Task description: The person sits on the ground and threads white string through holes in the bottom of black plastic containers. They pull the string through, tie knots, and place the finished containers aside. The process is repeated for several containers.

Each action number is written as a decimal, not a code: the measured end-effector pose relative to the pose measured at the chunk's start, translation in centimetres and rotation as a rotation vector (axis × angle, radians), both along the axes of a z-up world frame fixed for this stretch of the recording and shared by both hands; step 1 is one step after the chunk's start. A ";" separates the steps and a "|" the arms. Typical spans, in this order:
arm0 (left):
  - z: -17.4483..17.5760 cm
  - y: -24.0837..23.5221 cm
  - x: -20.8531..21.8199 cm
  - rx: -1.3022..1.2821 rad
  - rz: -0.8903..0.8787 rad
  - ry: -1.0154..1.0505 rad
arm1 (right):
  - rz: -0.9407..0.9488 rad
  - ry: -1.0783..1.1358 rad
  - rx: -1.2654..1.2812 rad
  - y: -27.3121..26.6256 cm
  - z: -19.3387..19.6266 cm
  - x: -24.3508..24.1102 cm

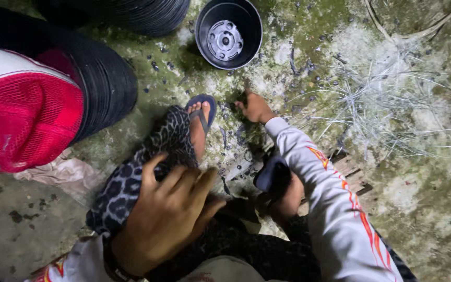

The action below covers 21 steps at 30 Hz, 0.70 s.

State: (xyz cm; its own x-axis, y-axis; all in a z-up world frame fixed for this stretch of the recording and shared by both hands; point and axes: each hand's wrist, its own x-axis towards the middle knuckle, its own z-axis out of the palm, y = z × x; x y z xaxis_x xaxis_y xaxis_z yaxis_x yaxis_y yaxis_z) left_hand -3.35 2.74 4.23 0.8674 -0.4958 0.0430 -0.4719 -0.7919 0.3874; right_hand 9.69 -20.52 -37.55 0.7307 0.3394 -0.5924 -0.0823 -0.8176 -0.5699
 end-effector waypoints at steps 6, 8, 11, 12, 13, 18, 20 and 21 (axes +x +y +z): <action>0.4 1.8 -2.6 0.048 0.017 -0.053 | -0.235 0.182 0.328 -1.0 1.1 0.0; 0.2 2.4 -3.0 -0.030 0.007 -0.174 | -0.216 0.263 0.323 -2.9 5.9 0.2; -0.6 2.8 -3.0 0.025 -0.005 -0.014 | -0.125 0.232 0.386 -6.1 15.3 0.3; -0.7 2.8 -3.1 0.004 -0.026 -0.065 | -0.049 0.206 0.397 -7.4 18.8 0.4; -0.7 2.7 -3.1 -0.019 -0.053 -0.119 | 0.022 0.176 0.405 -8.3 22.3 0.4; -0.6 1.0 -2.2 -0.082 -0.194 -0.069 | 0.003 -0.011 0.218 -12.4 37.0 -3.2; -0.8 0.1 -1.8 -0.071 -0.246 -0.029 | -0.062 -0.215 0.185 -14.1 41.0 -5.3; -0.8 -0.4 -1.7 -0.099 -0.277 -0.013 | -0.118 -0.363 0.187 -15.1 42.5 -6.9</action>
